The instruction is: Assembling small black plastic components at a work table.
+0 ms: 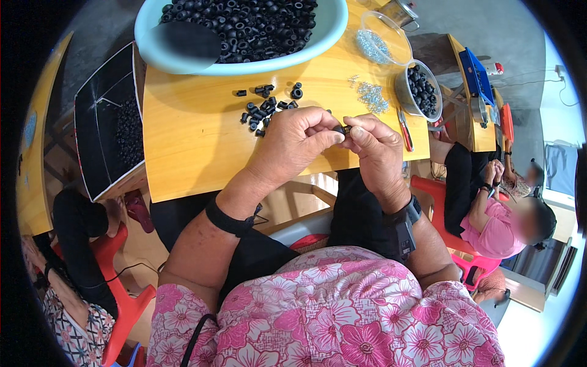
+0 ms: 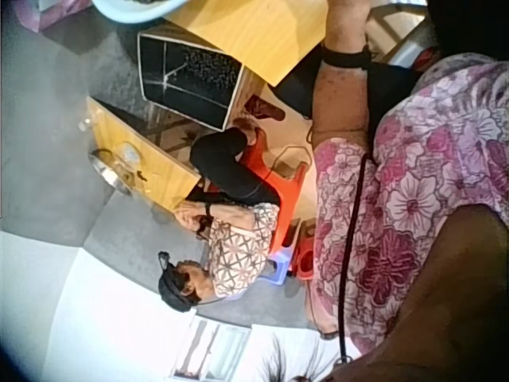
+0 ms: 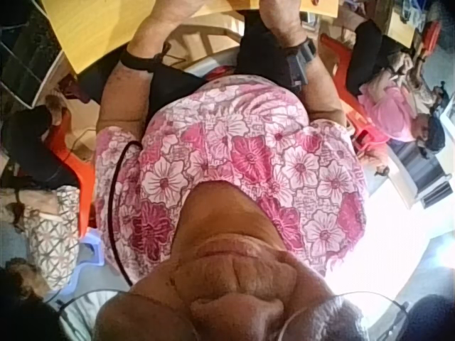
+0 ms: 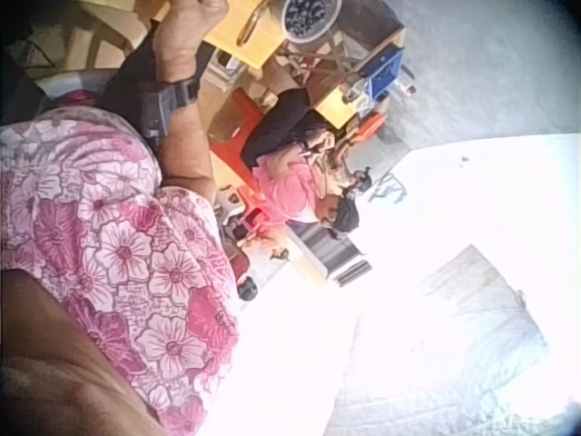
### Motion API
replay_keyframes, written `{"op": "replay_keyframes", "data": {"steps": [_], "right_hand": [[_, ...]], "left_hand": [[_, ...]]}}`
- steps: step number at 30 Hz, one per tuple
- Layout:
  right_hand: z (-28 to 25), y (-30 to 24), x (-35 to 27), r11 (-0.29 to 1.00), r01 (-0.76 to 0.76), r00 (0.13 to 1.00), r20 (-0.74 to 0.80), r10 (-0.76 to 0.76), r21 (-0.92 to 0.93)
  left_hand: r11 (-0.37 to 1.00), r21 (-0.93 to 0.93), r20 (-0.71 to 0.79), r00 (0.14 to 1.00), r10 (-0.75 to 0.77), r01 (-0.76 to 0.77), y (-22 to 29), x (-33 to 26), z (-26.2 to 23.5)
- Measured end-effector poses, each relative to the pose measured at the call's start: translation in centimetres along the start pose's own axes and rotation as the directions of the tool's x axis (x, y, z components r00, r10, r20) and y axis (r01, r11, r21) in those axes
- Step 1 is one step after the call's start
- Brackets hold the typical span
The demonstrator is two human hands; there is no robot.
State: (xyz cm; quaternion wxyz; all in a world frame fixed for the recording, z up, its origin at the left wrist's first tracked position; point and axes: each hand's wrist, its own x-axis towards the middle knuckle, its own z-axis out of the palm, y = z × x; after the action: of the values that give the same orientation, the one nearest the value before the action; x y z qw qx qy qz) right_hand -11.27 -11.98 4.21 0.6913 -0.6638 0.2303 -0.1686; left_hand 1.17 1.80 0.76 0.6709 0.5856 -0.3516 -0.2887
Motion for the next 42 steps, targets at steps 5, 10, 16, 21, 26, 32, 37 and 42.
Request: {"op": "replay_keyframes", "data": {"steps": [5,10,16,21,26,32,37,42], "right_hand": [[-0.7,-0.3,0.4,0.979,-0.164,0.985,0.073,0.156,0.118],[-1.4,-0.5,0.9,0.969,-0.227,0.956,0.215,0.202,0.096],[-1.5,-0.8,1.2,0.955,-0.277,0.931,0.277,0.240,0.104],[-2.0,-0.5,1.1,0.910,-0.352,0.906,0.323,0.273,0.220],[-2.2,-0.5,1.5,0.890,-0.361,0.895,0.373,0.246,0.279],[-2.9,-1.3,1.6,0.853,-0.492,0.812,0.446,0.377,0.175],[-2.7,-1.3,1.4,0.855,-0.485,0.817,0.444,0.369,0.182],[-2.8,-1.0,1.4,0.843,-0.496,0.806,0.472,0.357,0.208]], "left_hand": [[1.000,-0.001,0.009,1.000,0.012,-0.012,0.1,-0.1,-0.2],[1.000,-0.027,0.042,0.999,0.002,0.000,0.1,-0.2,-0.3],[0.999,-0.035,0.063,0.998,-0.004,0.006,0.0,-0.3,-0.4],[0.996,-0.001,0.010,0.996,0.094,-0.094,-0.3,-0.3,0.0],[0.986,0.045,0.001,0.987,0.161,-0.161,-0.4,-0.2,-0.1],[0.964,0.152,0.001,0.975,0.221,-0.219,-0.3,-0.2,-0.1],[0.952,0.181,0.002,0.968,0.249,-0.246,-0.2,-0.1,-0.3],[0.953,0.159,0.010,0.965,0.260,-0.259,-0.5,0.1,-0.4]]}}
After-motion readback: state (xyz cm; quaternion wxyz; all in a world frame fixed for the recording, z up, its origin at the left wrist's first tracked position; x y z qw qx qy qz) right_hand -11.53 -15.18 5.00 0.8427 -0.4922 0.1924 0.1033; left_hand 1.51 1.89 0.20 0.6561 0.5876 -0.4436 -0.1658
